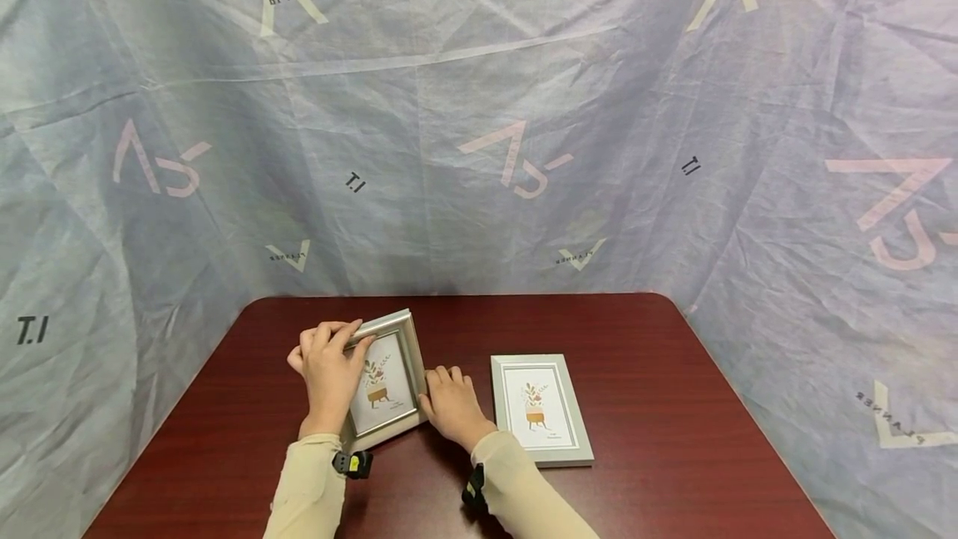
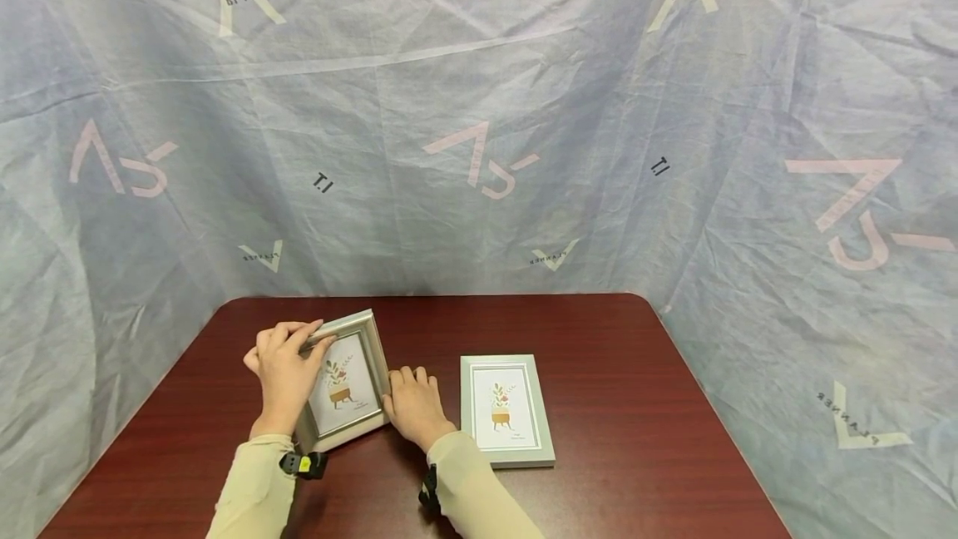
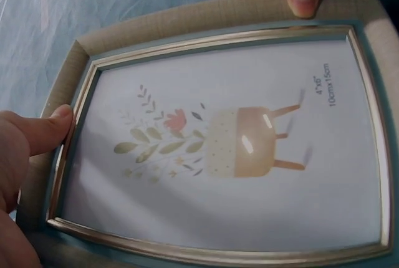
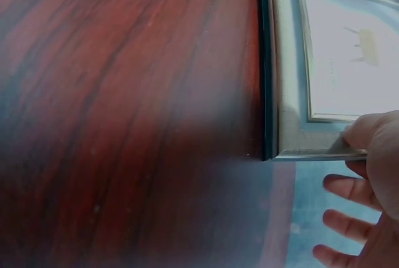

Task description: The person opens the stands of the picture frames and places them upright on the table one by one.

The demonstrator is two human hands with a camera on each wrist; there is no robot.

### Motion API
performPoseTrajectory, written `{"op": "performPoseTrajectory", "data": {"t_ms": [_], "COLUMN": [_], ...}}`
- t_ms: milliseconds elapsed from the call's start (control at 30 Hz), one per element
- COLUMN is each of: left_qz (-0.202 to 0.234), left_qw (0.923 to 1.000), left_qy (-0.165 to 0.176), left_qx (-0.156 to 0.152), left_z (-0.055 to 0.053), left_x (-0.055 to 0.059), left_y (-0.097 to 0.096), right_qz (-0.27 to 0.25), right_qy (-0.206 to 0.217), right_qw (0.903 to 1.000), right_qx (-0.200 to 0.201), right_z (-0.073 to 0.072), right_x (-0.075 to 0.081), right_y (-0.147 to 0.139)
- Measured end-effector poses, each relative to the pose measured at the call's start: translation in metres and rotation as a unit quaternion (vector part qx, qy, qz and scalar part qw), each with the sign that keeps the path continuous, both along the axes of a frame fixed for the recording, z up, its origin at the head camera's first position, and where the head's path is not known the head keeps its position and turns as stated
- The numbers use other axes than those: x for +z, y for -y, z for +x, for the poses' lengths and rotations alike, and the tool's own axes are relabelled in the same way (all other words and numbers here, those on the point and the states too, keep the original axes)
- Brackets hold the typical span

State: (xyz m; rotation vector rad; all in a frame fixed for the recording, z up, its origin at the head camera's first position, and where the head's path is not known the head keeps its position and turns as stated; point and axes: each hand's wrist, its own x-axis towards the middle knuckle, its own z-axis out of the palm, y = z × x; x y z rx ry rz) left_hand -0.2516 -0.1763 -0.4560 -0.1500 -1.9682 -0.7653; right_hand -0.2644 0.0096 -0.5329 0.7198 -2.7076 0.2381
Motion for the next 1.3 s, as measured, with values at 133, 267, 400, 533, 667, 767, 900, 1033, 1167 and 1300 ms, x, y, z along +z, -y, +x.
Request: {"op": "performPoseTrajectory", "data": {"t_ms": [133, 267, 400, 533, 667, 767, 900, 1033, 1167, 1300], "left_qz": [-0.002, -0.009, -0.011, -0.01, -0.008, -0.008, -0.009, -0.01, -0.01, -0.01], "left_qw": [1.0, 0.9999, 0.9999, 0.9999, 0.9999, 0.9999, 0.9999, 0.9999, 0.9999, 0.9998], "left_qy": [-0.009, -0.007, -0.005, -0.003, -0.002, -0.002, -0.003, -0.007, -0.01, -0.016], "left_qx": [-0.001, 0.003, 0.008, 0.011, 0.012, 0.013, 0.012, 0.009, 0.008, 0.009], "left_z": [0.0004, 0.0011, 0.0026, 0.0037, 0.0047, 0.0056, 0.0064, 0.0066, 0.0066, 0.0069], "left_x": [-0.0011, -0.0004, 0.0006, 0.0007, 0.0, -0.0006, -0.0016, -0.0022, -0.0022, -0.0013], "left_y": [0.0001, -0.0004, -0.0013, -0.0017, -0.0015, -0.0015, -0.0018, -0.002, -0.0021, -0.0025], "right_qz": [-0.007, -0.011, -0.011, -0.012, -0.01, -0.009, -0.009, -0.008, -0.006, -0.007], "right_qy": [-0.004, -0.015, -0.017, -0.01, -0.003, 0.005, 0.011, 0.009, 0.011, 0.02], "right_qw": [0.9999, 0.9998, 0.9998, 0.9999, 0.9999, 0.9999, 0.9999, 0.9999, 0.9999, 0.9997], "right_qx": [0.006, 0.008, 0.008, 0.007, 0.006, 0.006, 0.007, 0.007, 0.007, 0.008], "right_z": [0.0011, 0.0012, 0.0015, 0.002, 0.0022, 0.0026, 0.0033, 0.0037, 0.0038, 0.0037], "right_x": [0.0002, 0.0008, 0.0008, 0.0008, 0.0011, 0.0011, 0.0009, 0.0007, 0.0008, 0.0012], "right_y": [-0.0014, -0.0023, -0.0027, -0.0031, -0.0034, -0.0036, -0.0039, -0.0047, -0.0061, -0.0081]}}
